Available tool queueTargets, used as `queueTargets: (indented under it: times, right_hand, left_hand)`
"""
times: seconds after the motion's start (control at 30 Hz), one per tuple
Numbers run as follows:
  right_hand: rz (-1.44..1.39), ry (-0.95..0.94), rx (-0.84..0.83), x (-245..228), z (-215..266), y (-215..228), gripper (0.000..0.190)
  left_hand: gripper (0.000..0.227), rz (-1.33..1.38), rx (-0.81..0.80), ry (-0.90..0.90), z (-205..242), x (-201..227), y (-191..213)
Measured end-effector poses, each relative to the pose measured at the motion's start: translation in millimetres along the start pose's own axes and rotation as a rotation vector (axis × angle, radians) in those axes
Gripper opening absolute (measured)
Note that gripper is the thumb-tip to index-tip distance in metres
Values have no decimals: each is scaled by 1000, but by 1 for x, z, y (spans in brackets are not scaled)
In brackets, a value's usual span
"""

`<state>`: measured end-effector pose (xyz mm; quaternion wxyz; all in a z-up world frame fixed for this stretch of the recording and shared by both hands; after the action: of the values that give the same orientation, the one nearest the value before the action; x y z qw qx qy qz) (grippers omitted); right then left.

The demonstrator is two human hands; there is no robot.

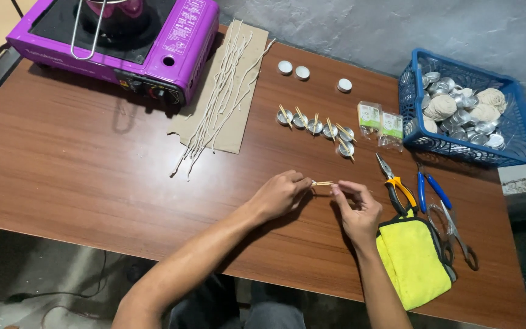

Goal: Assembling candle wicks by inserting them into metal sustainers and crimping them with pliers on a workshop table.

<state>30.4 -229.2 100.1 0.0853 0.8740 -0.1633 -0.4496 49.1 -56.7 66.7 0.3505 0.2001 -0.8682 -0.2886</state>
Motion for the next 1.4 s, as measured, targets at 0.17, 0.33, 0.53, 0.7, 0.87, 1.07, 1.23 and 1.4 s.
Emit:
queueTargets:
  times: [0.17,0.33,0.53,0.7,0.87,1.07,1.23,1.4]
  right_hand:
    - [37,22,1,11,-2,6,30]
    - [71,-47,9,11,0,7,14]
    - [50,115,-10,0,-1,2,13]
    - [-128,-84,45,24,6,-1,27]
    - [-36,-64,-18,17,4,-6,17]
    - [-88,-154,27,22,11,-11,17]
    - [-211,-242,54,37,17,-15,19]
    - [-135,-195,56,34,15,-10,14]
  left_hand:
    - [8,48,-29,-8,-5,-5,6]
    - [10,51,-66,-26,-6,-17,-3]
    - [10,33,-83,-48,-10,-8,2]
    - [10,44,-74,-25,-5,-23,-15]
    - [10,54,-76,-15,-4,-23,-16]
    - [10,55,-69,3,-3,-16,-12]
    - [12,33,-59,10,-2,-18,-22]
    - [14,1,-36,3,0,-22,-28]
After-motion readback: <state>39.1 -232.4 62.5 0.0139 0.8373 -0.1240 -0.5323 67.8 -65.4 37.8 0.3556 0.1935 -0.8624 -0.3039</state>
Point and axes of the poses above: each hand's wrist, its own z-axis away from the middle knuckle, its own y-axis out of the back of the hand, x = y × z, the point moved 8 cm from there along -z, towards the middle knuckle, and after that the axes turned 8 degrees about y, right-handed, at the moved point
